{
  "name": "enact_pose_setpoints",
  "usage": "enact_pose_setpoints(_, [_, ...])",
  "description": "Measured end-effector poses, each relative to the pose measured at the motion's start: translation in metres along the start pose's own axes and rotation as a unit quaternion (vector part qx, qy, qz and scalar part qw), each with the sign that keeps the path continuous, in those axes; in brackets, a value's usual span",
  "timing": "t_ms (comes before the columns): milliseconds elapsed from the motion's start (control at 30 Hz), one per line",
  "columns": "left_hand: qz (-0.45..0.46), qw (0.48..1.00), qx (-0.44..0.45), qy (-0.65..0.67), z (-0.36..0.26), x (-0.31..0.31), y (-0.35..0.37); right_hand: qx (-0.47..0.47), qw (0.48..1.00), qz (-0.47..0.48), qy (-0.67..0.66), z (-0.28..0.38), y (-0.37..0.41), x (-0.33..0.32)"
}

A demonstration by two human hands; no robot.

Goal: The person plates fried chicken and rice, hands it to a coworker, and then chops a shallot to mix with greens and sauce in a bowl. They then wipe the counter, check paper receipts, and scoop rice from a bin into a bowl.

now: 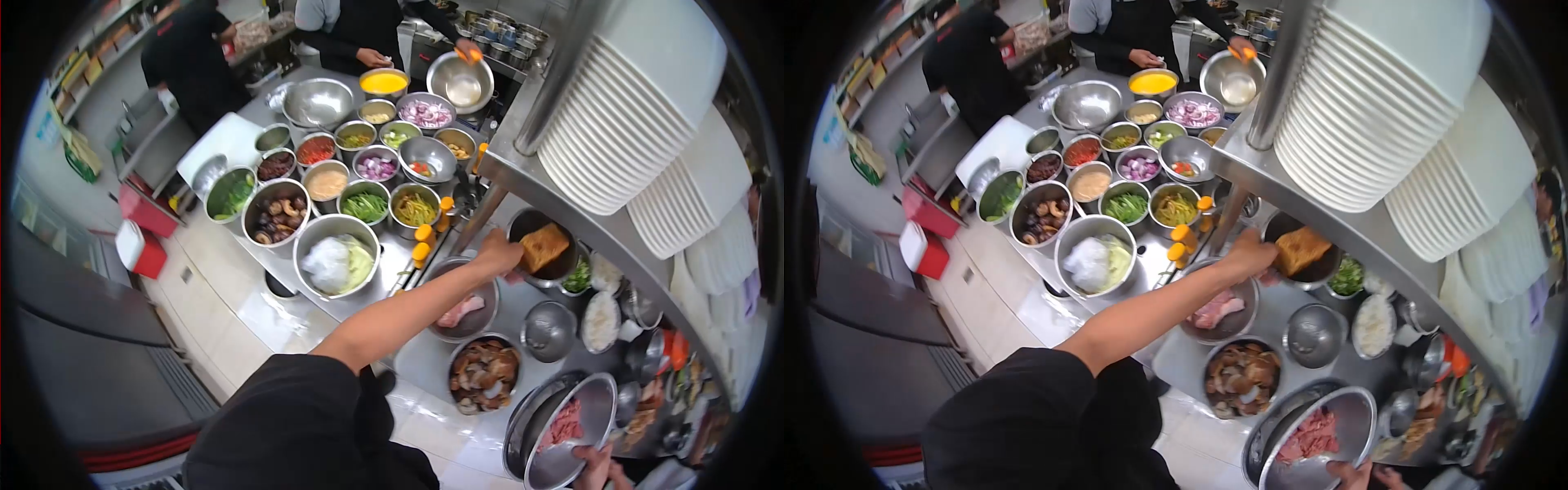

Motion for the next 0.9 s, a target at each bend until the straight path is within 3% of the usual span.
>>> enact_pose_setpoints(67, [0.033,0.993,0.011,-0.112,0.010,-0.038,0.036,-0.105,0.994,0.020,-0.017,-0.014,-0.023,0.009])
enact_pose_setpoints(100, [0.053,0.986,0.026,-0.155,0.012,-0.058,0.058,-0.069,0.997,-0.016,-0.027,0.000,-0.010,0.034])
enact_pose_setpoints(167, [0.112,0.989,0.012,-0.095,0.014,-0.096,0.101,-0.047,0.998,0.024,0.025,0.016,-0.003,0.067])
enact_pose_setpoints(233, [0.094,0.989,0.001,-0.117,0.009,-0.144,0.135,-0.051,0.998,0.029,0.031,0.040,0.003,0.095])
enact_pose_setpoints(300, [0.067,0.994,0.010,-0.080,-0.003,-0.198,0.165,-0.029,0.987,0.135,0.083,0.060,0.001,0.138])
enact_pose_setpoints(367, [0.036,0.998,0.002,-0.048,0.000,-0.263,0.177,-0.040,0.986,0.142,0.072,0.079,-0.003,0.179])
enact_pose_setpoints(467, [-0.044,0.999,0.022,-0.012,-0.018,-0.363,0.196,-0.078,0.968,0.239,0.005,0.120,-0.013,0.276])
enact_pose_setpoints(633, [-0.195,0.977,0.083,0.003,-0.036,-0.547,0.189,-0.097,0.978,0.185,-0.015,0.189,-0.076,0.443])
enact_pose_setpoints(700, [-0.225,0.968,0.112,0.025,-0.042,-0.614,0.177,-0.127,0.947,0.285,-0.081,0.239,-0.091,0.537])
enact_pose_setpoints(733, [-0.259,0.960,0.102,-0.001,-0.048,-0.646,0.171,-0.155,0.952,0.258,-0.057,0.253,-0.119,0.570])
enact_pose_setpoints(767, [-0.277,0.955,0.108,-0.001,-0.043,-0.682,0.158,-0.172,0.931,0.319,-0.040,0.274,-0.138,0.611])
enact_pose_setpoints(900, [-0.306,0.946,0.109,0.002,-0.046,-0.792,0.109,-0.185,0.914,0.362,-0.020,0.355,-0.200,0.768])
Point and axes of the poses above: each hand's wrist, its own y-axis away from the middle knuckle, its own x-axis out of the palm, z = x × y, the point moved 6 cm from there along -y, towards the middle knuckle, and after that the axes turned 5 degrees about z, right-handed, at the moved point
